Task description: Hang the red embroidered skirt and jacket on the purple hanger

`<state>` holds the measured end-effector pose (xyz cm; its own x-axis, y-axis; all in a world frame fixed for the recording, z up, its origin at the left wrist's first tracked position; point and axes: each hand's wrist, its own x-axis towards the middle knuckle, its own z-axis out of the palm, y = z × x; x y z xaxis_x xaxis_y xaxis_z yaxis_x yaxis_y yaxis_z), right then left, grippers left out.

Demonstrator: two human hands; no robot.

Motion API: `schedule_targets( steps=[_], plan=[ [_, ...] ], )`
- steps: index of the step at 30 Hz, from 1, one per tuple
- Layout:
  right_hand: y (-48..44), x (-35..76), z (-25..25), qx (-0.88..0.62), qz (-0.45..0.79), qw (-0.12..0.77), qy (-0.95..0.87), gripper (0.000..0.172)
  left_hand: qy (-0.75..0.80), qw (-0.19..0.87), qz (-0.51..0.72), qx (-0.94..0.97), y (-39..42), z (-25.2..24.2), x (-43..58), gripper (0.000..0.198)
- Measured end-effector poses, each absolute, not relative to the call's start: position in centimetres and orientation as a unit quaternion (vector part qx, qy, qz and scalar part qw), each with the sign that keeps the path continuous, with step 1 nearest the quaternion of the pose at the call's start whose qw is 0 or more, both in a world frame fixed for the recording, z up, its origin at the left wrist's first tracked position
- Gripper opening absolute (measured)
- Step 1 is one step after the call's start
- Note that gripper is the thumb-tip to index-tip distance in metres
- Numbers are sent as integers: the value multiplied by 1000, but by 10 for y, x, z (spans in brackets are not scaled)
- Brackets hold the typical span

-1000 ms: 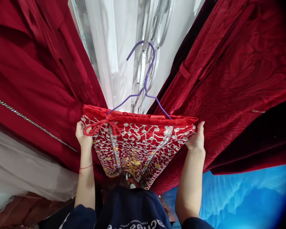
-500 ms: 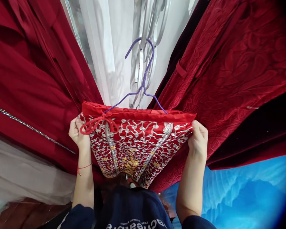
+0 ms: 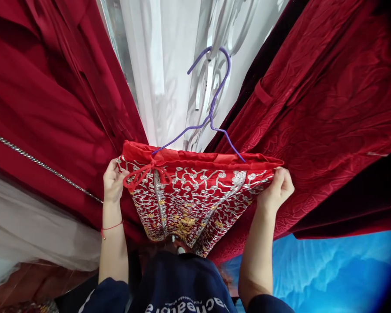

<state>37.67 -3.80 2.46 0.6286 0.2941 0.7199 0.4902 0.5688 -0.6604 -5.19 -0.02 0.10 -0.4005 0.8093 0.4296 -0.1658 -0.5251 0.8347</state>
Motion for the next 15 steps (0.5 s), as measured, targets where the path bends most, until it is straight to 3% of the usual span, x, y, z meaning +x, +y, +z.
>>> schedule_targets(
  steps=[6,12,15],
  plan=[
    [-49,376,-12,-460,57,798,-387,42,377,241,817,365,7,1,-35,56],
    [-57,356,-2,-476,-44,809,-342,42,368,254,809,382,6,9,-34,57],
    [-54,358,3,-484,-15,802,-350,40,385,257,802,378,6,2,-37,54]
  ],
)
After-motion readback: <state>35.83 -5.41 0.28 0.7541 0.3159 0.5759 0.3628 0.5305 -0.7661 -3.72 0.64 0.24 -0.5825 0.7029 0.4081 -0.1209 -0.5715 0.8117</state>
